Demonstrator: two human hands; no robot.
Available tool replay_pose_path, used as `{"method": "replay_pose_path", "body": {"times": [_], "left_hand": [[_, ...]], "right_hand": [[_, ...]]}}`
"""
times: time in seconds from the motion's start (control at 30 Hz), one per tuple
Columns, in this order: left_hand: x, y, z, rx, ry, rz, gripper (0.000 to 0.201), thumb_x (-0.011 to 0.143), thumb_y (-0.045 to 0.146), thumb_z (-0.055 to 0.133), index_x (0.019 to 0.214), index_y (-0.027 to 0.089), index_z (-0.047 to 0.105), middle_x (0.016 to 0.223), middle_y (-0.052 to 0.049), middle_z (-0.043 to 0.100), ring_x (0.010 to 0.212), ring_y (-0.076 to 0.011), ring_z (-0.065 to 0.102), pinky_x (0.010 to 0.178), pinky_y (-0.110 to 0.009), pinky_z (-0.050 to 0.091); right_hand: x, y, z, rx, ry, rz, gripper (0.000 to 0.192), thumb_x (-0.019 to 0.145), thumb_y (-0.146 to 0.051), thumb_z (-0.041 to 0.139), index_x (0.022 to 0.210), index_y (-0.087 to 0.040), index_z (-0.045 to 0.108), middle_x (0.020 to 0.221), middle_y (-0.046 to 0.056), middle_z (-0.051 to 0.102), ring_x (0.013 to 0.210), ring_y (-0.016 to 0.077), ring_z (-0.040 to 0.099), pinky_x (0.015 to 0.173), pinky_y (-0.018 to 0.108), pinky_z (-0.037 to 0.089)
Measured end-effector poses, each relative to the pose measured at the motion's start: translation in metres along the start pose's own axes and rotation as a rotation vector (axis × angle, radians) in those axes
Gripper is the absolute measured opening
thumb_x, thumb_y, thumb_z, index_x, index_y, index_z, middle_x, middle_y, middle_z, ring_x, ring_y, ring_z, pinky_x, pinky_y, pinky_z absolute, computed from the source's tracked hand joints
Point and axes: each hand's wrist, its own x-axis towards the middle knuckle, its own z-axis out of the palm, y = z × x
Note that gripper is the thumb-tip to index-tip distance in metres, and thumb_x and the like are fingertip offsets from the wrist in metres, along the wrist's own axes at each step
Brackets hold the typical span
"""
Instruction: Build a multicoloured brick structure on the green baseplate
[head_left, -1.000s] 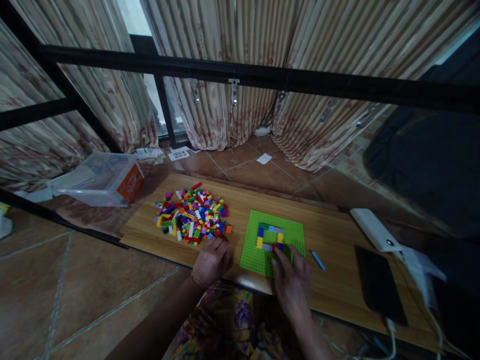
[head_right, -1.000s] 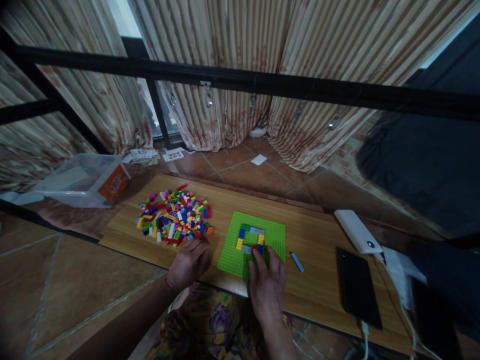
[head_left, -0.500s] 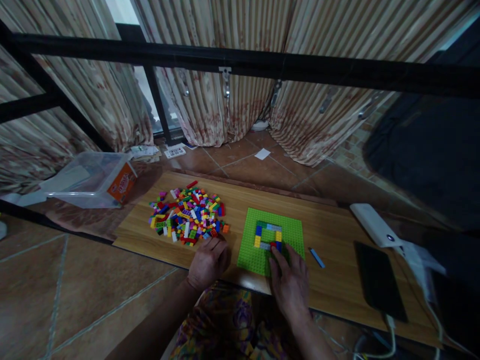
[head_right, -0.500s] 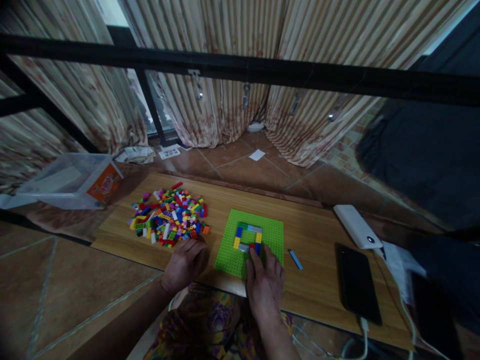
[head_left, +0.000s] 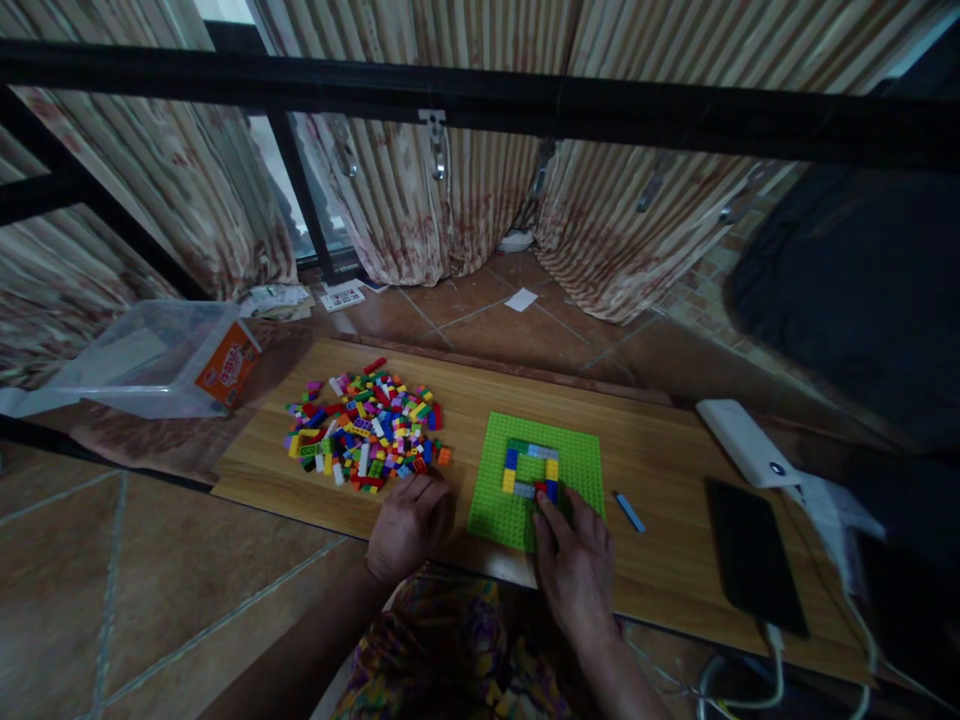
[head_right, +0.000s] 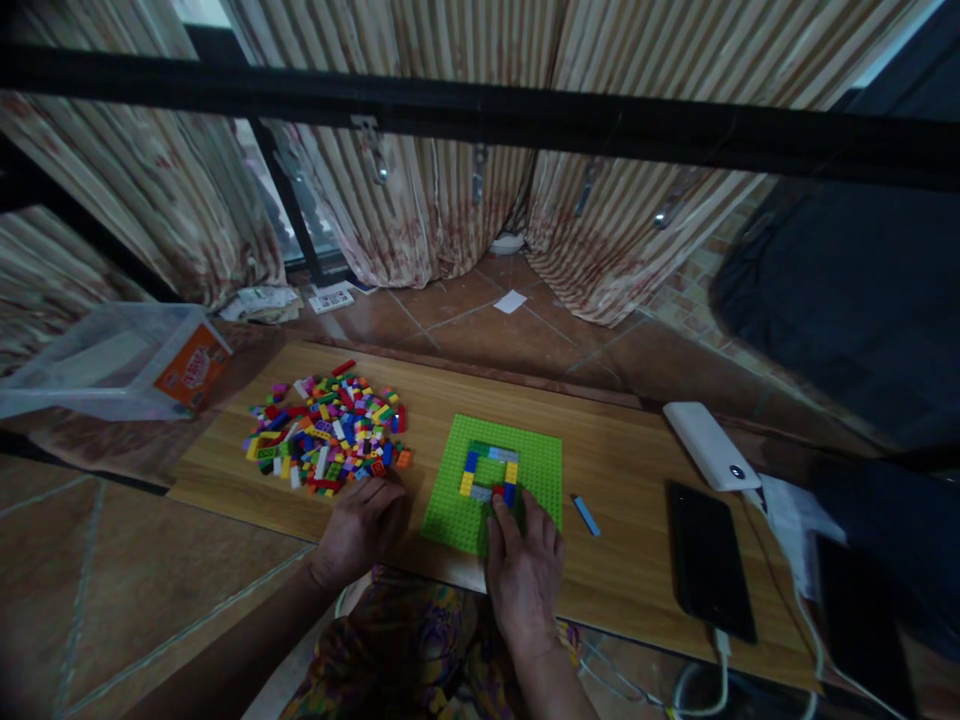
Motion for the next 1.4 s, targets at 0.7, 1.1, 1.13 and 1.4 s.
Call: {"method": "replay_pose_path", "body": {"times": [0.7, 1.1, 1.13, 1.4], "left_hand": [[-0.001, -0.002, 0.002, 0.069, 0.057, 0.063, 0.013, 0.089, 0.015, 0.047, 0.086, 0.017, 0.060, 0.079, -0.006, 0.059, 0.075, -0.0175, 0.053, 0.068, -0.030, 0.045], [-0.001, -0.002, 0.001, 0.039, 0.041, 0.047, 0.013, 0.089, 0.016, 0.048, 0.085, 0.018, 0.060, 0.079, -0.006, 0.059, 0.076, -0.0176, 0.053, 0.069, -0.030, 0.045], [-0.001, -0.002, 0.001, 0.035, 0.039, 0.044, 0.013, 0.089, 0.016, 0.048, 0.085, 0.018, 0.060, 0.079, -0.006, 0.059, 0.076, -0.0176, 0.053, 0.069, -0.030, 0.045], [0.000, 0.000, 0.000, 0.020, 0.032, 0.015, 0.013, 0.088, 0.016, 0.050, 0.088, 0.017, 0.062, 0.077, -0.006, 0.060, 0.074, -0.0181, 0.052, 0.066, -0.030, 0.044]], "right_hand": [[0.039, 0.019, 0.000, 0.545, 0.005, 0.375, 0.030, 0.081, -0.045, 0.057, 0.084, -0.019, 0.072, 0.090, 0.009, 0.071, 0.084, 0.0230, 0.064, 0.079, 0.037, 0.047], [0.054, 0.013, 0.001, 0.450, -0.197, 0.515, 0.027, 0.074, -0.045, 0.059, 0.074, -0.021, 0.071, 0.073, 0.006, 0.072, 0.067, 0.0223, 0.064, 0.064, 0.032, 0.044], [0.055, 0.014, 0.002, 0.450, -0.200, 0.519, 0.027, 0.073, -0.045, 0.059, 0.074, -0.021, 0.071, 0.073, 0.006, 0.072, 0.066, 0.0224, 0.064, 0.064, 0.032, 0.044], [0.063, 0.019, 0.003, 0.457, -0.250, 0.554, 0.022, 0.068, -0.040, 0.062, 0.069, -0.021, 0.072, 0.072, 0.005, 0.074, 0.070, 0.0230, 0.067, 0.066, 0.031, 0.046]]}}
